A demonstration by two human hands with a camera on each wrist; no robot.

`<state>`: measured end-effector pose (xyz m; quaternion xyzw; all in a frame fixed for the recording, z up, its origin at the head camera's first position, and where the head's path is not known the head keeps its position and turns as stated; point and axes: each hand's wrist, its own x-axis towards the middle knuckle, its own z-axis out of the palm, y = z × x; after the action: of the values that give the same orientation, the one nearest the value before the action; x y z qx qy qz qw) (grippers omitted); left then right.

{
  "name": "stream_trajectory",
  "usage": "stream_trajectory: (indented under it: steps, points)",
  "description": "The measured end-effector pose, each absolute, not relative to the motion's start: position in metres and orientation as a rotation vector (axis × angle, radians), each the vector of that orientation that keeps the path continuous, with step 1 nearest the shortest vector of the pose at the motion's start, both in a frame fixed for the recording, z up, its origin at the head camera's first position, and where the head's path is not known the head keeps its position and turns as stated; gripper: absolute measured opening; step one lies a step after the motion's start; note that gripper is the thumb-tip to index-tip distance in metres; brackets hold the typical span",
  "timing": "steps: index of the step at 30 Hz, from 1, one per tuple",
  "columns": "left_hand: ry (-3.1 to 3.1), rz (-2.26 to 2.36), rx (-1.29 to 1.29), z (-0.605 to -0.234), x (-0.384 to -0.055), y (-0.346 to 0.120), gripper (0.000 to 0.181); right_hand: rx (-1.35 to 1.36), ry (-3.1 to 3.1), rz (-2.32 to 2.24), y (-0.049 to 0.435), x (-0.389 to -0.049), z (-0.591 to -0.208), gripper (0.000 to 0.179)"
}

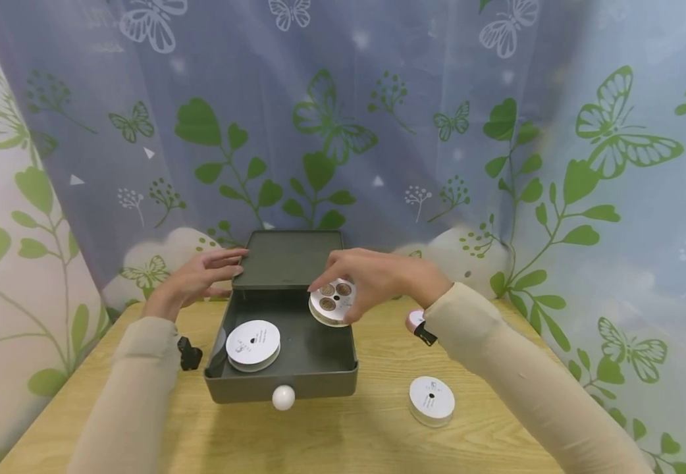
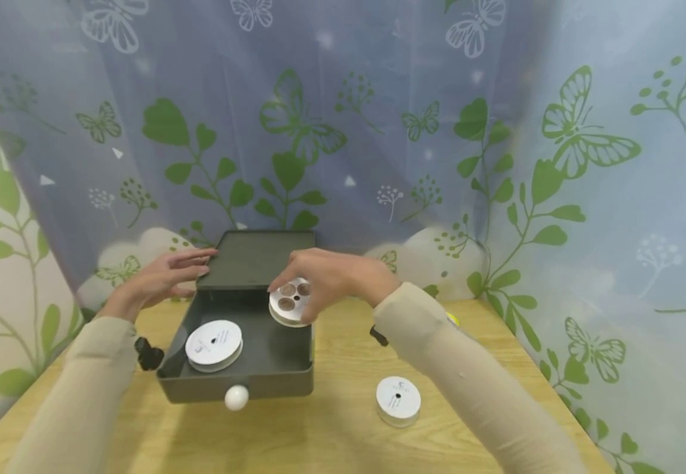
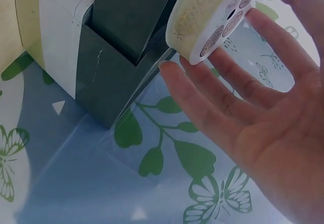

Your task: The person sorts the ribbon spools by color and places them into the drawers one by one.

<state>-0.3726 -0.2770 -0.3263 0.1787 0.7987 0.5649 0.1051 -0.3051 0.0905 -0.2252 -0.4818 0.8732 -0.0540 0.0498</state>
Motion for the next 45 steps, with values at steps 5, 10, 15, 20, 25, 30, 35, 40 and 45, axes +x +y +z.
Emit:
stream_trajectory:
  steps: [5,10,15,20,25,30,35,40,45]
  points:
    - [2.353,1.666,0.524,-0.325,-0.372,-0.277,0.065,-1.405,2.632,-0.088,0.079,-0.306,-0.222,0.067]
    - [2.348,1.673,0.527,-0.325,-0.371,-0.277,0.065,-1.381,2.613,-0.032,0.069,-0.307,-0.222,0.067]
    - [2.348,1.671,0.531,-0.325,-0.371,-0.276,0.066,-1.37,2.576,-0.021,0.059,-0.309,-0.225,0.068]
    - [2.362,1.666,0.529,-0.327,-0.371,-0.276,0.065,-1.36,2.556,-0.003,0.05,-0.312,-0.228,0.067]
    - [2.366,1.669,0.524,-0.327,-0.372,-0.276,0.065,-1.334,2.554,0.028,0.041,-0.313,-0.23,0.068]
    - [2.361,1.667,0.525,-0.327,-0.372,-0.276,0.065,-1.302,2.548,0.084,0.033,-0.312,-0.233,0.069]
    - [2.361,1.666,0.522,-0.327,-0.372,-0.275,0.065,-1.283,2.537,0.143,0.026,-0.311,-0.238,0.07]
    - [2.358,1.666,0.527,-0.327,-0.373,-0.276,0.066,-1.259,2.526,0.2,0.019,-0.309,-0.244,0.07]
    - [2.358,1.665,0.523,-0.326,-0.372,-0.275,0.066,-1.258,2.533,0.277,0.014,-0.307,-0.249,0.07]
